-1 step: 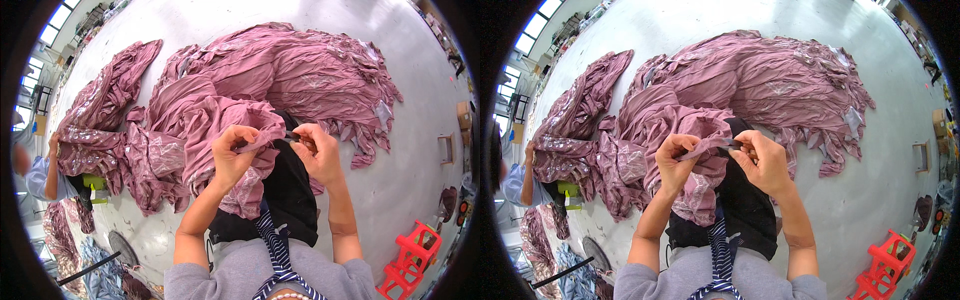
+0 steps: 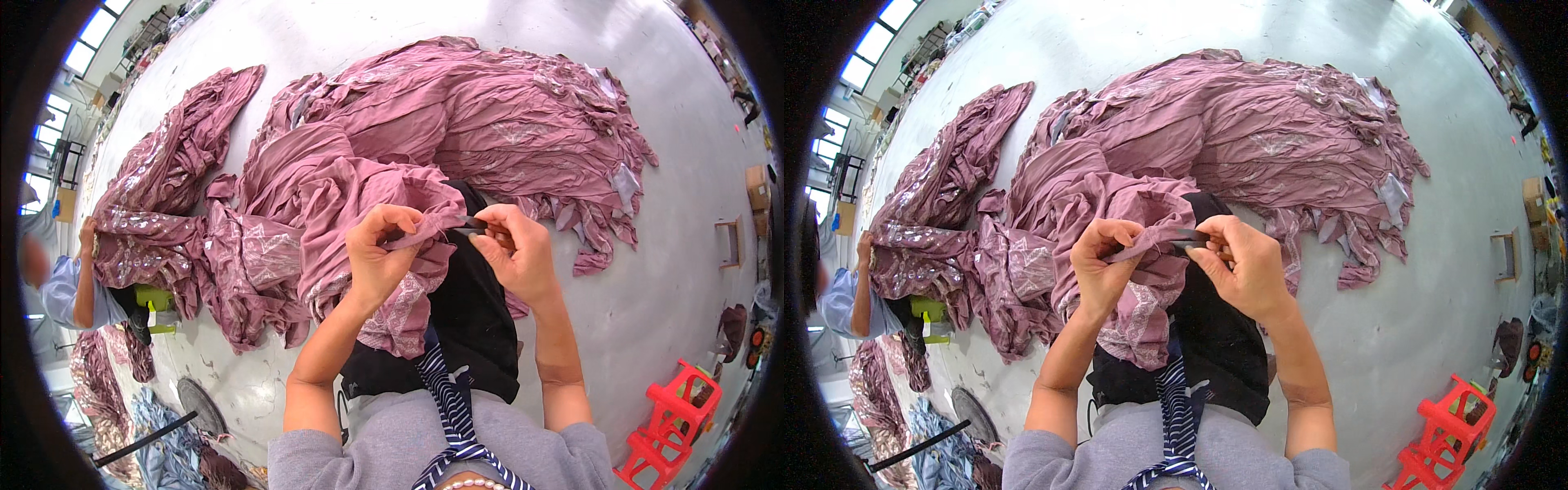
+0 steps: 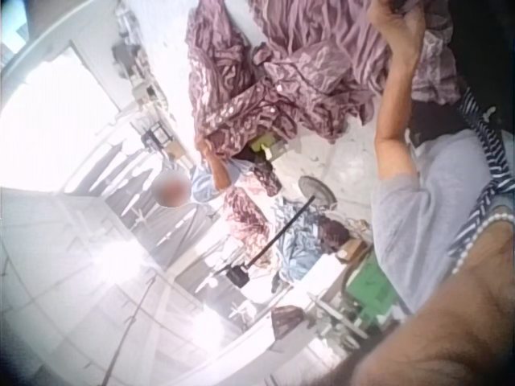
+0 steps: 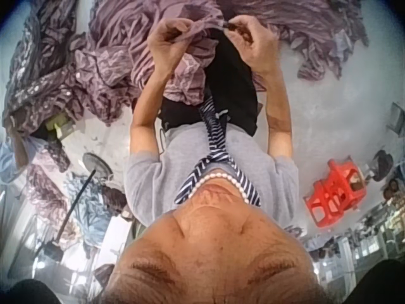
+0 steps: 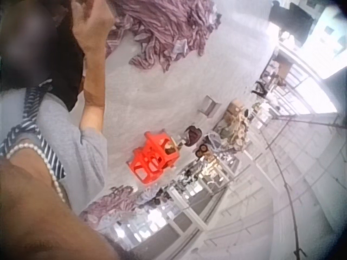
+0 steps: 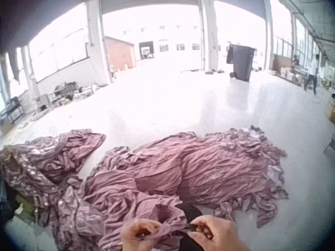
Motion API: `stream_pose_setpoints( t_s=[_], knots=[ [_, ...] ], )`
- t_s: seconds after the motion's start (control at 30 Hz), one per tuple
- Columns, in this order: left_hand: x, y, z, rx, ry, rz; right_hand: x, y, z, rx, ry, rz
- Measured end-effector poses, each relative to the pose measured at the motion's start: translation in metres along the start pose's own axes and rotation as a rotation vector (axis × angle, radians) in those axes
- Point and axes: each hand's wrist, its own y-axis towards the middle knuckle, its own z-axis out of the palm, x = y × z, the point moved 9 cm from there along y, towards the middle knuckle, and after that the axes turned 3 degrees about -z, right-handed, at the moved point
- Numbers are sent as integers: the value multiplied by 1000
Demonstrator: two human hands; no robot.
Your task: The person sits on the floor and repeatedly picks up pieces of pink fabric from a large pile. Using small scissors, they trim loose threads and cut off tags from the fabric pieces, then place them back onto the pile.
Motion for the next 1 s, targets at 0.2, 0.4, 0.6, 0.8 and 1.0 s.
stream_pose_setpoints(
  t_s=[0.2,0.4,0.6,0.8,1.0],
  knots=[
    [-6,2,7,45,139,62,21,6,6,15,-159,-165],
    [-20,3,7,64,200,148,24,7,10,14,-257,-218],
    [-7,8,8,65,331,57,3,4,-35,-250,-108,34],
    [-7,-13,-49,-130,802,323,-53,-15,-52,-335,-77,122],
    [51,-79,-56,267,1111,-131,-110,-58,-59,-349,-111,325]
  ],
)
